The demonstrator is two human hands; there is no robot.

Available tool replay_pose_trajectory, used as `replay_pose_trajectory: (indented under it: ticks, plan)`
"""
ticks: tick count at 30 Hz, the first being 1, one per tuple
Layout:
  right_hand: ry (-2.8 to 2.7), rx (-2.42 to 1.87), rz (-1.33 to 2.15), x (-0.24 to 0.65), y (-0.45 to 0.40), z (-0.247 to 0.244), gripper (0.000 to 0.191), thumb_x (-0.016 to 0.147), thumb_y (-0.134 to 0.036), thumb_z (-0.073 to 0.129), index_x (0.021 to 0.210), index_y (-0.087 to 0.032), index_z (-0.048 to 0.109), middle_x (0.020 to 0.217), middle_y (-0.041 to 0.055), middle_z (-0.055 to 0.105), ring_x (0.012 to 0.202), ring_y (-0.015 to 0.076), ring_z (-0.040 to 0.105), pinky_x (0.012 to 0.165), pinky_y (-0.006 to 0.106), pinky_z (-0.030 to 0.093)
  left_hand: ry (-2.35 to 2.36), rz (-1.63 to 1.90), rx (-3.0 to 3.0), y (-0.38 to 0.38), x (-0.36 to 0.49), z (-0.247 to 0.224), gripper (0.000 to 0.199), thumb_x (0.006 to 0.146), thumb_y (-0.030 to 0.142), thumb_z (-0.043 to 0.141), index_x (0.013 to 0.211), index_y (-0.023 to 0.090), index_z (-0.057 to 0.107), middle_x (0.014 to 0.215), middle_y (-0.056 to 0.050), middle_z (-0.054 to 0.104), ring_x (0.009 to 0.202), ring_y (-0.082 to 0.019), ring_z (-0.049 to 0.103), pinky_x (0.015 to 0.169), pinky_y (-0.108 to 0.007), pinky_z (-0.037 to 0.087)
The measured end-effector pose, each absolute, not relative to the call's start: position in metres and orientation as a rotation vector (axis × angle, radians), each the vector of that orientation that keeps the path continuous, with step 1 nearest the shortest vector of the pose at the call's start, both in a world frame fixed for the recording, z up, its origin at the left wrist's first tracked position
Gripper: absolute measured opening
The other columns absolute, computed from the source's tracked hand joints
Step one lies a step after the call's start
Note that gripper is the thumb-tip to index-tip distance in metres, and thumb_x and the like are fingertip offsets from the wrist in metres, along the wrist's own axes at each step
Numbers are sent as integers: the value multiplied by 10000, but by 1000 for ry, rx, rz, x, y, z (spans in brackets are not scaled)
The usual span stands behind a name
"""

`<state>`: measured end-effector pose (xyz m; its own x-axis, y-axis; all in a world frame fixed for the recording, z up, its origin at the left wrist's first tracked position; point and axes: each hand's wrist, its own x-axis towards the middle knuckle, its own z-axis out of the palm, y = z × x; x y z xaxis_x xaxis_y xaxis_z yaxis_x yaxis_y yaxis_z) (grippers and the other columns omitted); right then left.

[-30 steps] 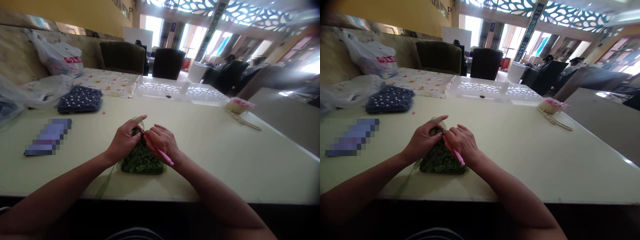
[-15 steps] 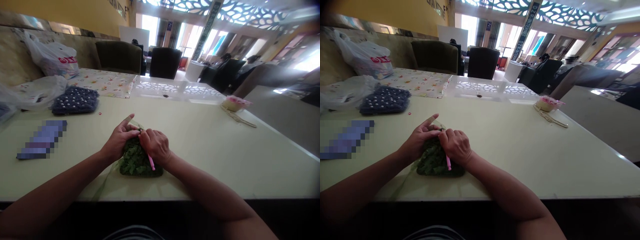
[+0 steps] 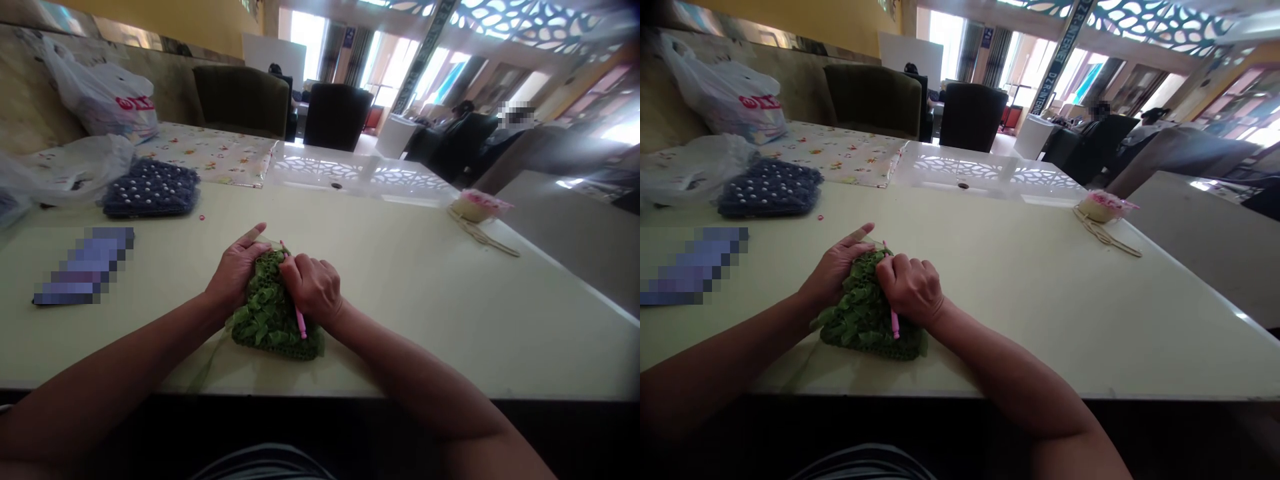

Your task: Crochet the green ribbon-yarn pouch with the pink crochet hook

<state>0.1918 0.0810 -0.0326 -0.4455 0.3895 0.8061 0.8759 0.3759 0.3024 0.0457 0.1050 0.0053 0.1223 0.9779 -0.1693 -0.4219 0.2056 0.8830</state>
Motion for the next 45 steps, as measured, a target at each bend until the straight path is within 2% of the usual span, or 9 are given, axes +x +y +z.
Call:
replay_pose_trajectory:
  ticks: [7,15,20,25,29,34,38,41,45]
  plan:
    - [-2136,-659,-762,206,86,-28,111,975,-228,483,900,-167,539,613,-33,517,542,110,429,552,289,269,743,975,765,104,41,1,623,777,56,628,1380,125,491,643,56,543,525,-51,511,543,-158,442]
    - [-2227,-642,-298,222,88,-25,139,971,-249,480,897,-167,564,739,3,629,608,89,556,572,228,387,751,974,940,115,33,-3,680,775,149,688,1417,157,465,694,47,545,579,-64,520,603,-186,454]
    - [-2165,-692,34,222,80,-13,185,953,-207,462,800,-172,560,663,-10,602,551,76,513,558,212,389,788,1037,1217,116,28,3,662,787,198,694,1415,198,485,687,59,499,581,-59,441,590,-189,410]
    - [-2077,-682,297,222,74,1,219,948,-194,459,759,-167,568,599,-33,562,498,59,477,527,192,380,780,1057,1520,116,25,5,598,830,228,657,1408,225,501,734,40,525,638,-83,468,632,-218,409]
    - [-2131,-747,103,221,75,-2,243,959,-215,449,740,-175,546,600,-29,568,498,64,474,529,203,377,703,1028,1532,117,23,5,626,861,248,623,1456,248,430,737,31,550,658,-97,495,670,-232,433]
    - [-2168,-784,-418,220,83,-10,265,943,-170,460,681,-192,487,559,-31,529,483,84,430,528,236,361,639,832,1381,119,20,11,938,770,180,721,1532,355,203,888,-7,642,798,-149,612,749,-270,486]
    - [-2213,-708,-528,221,83,-9,276,946,-168,460,673,-194,482,552,-31,504,493,93,418,538,246,365,675,838,1465,118,19,15,896,747,89,678,1513,337,285,858,10,629,780,-129,594,749,-249,475]
    - [-2270,-712,-289,226,80,0,288,946,-166,454,661,-183,489,549,-38,475,480,83,388,517,246,335,685,801,1631,116,17,18,846,729,36,623,1481,330,370,844,21,614,763,-113,561,725,-223,454]
    - [-2240,-726,289,237,76,16,274,957,-209,471,699,-161,550,585,-36,538,491,62,445,514,217,355,614,734,1794,113,17,20,788,730,26,587,1442,332,444,851,19,618,789,-126,561,773,-243,456]
